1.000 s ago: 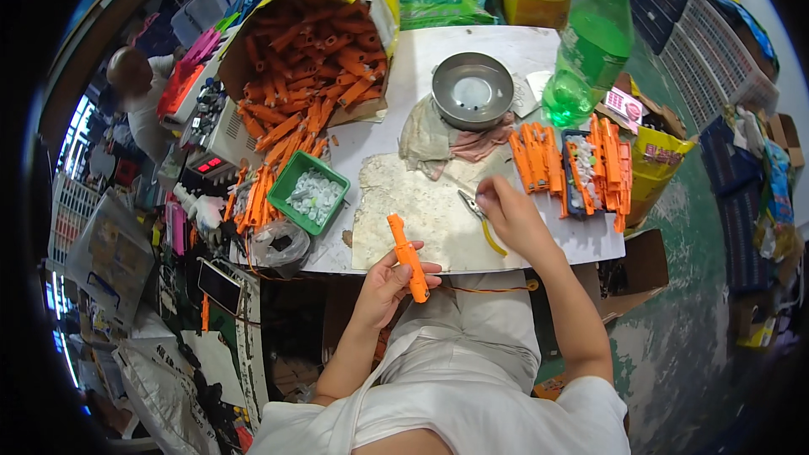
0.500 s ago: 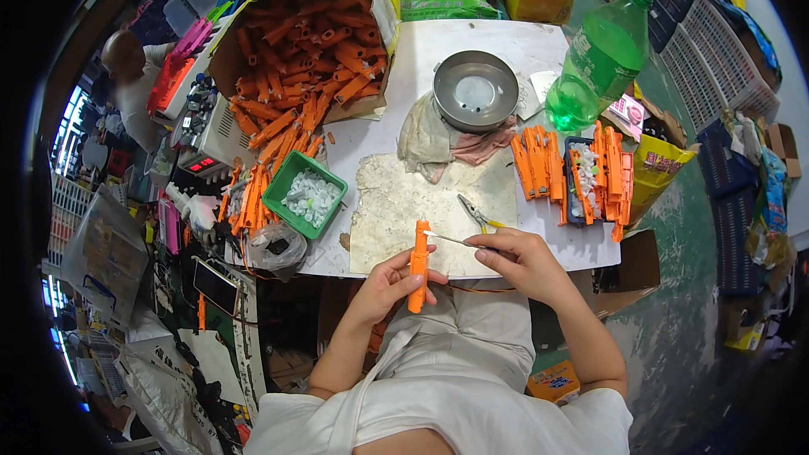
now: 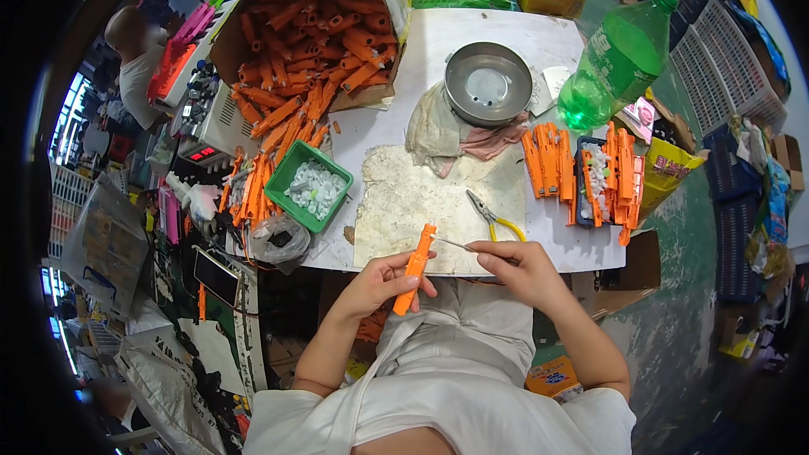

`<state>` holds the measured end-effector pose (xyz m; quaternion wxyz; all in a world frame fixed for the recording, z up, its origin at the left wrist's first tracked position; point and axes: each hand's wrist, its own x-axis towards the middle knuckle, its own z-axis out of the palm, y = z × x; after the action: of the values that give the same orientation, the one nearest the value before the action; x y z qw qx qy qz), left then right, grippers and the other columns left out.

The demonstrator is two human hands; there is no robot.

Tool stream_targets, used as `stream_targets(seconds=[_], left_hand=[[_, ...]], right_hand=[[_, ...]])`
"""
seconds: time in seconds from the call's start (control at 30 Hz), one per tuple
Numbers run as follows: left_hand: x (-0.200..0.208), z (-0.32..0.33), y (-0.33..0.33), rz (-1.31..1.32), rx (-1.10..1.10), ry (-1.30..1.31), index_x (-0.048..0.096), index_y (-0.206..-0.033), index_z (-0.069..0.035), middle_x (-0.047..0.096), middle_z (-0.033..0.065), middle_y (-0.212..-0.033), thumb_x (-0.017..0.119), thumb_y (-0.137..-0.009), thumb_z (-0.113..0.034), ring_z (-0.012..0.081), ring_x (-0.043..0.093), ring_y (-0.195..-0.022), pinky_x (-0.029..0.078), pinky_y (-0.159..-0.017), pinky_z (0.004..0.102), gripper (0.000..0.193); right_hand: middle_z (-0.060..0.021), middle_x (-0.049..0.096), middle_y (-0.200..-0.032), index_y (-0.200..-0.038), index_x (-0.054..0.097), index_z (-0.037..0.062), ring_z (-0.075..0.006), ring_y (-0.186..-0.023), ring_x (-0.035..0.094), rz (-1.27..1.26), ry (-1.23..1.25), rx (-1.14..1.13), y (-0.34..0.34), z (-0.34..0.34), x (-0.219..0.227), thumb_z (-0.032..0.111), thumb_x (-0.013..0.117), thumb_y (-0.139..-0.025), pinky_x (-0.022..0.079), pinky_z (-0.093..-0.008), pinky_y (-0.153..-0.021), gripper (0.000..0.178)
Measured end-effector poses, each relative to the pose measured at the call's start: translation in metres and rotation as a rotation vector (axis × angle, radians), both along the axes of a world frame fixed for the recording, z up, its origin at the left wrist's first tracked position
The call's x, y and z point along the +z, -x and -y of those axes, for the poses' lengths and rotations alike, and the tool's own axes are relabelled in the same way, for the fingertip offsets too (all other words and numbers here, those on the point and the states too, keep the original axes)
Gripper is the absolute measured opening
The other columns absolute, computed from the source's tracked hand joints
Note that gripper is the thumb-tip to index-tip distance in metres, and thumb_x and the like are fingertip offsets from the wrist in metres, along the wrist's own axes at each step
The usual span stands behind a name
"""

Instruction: The person assembles orange plastic components at a cluttered workbench. They use a screwdriver to manipulate internal parts and pliers to cut or adjust small white pieces, then insert these into the orange housing. The person handles the items one at a time, repeating the process for multiple units.

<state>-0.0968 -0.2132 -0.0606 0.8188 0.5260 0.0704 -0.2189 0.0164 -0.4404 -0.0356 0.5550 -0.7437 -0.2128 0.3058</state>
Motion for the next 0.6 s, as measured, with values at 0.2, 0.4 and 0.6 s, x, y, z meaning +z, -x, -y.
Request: stream_targets(seconds=[0.2,0.4,0.6], left_hand=[[0.011,0.002,-0.004,0.001,-0.046,-0.033,0.04,-0.134,0.001,0.066,0.0114,-0.089,0.057,-0.092,-0.018,0.0107,0.06,-0.063,0.048,-0.062,0.0219,0.05],[0.015,0.007,-0.005,0.009,0.046,-0.068,0.041,-0.133,0.002,0.067,0.0134,-0.092,0.057,-0.091,-0.018,0.013,0.063,-0.066,0.049,-0.065,0.0227,0.05],[0.011,0.01,-0.01,0.036,0.11,-0.053,0.04,-0.134,0.002,0.066,0.0143,-0.099,0.059,-0.09,-0.017,0.0149,0.065,-0.074,0.05,-0.072,0.0252,0.052]], right_hand=[[0.0001,0.058,-0.063,-0.112,0.063,0.003,-0.0117,-0.056,0.053,0.255,-0.132,-0.038,0.006,0.007,-0.021,0.008,0.058,-0.086,0.043,-0.0281,-0.051,0.027],[-0.0093,0.062,-0.07,-0.107,0.067,0.0057,-0.0206,-0.059,0.059,0.802,0.215,-0.002,0.028,0.01,0.002,0.004,0.059,-0.082,0.046,-0.0266,-0.054,0.026],[-0.0125,0.067,-0.081,-0.108,0.067,0.0062,-0.0175,-0.067,0.062,0.275,-0.037,-0.039,0.031,0.012,0.005,0.01,0.06,-0.087,0.047,-0.0266,-0.063,0.023]])
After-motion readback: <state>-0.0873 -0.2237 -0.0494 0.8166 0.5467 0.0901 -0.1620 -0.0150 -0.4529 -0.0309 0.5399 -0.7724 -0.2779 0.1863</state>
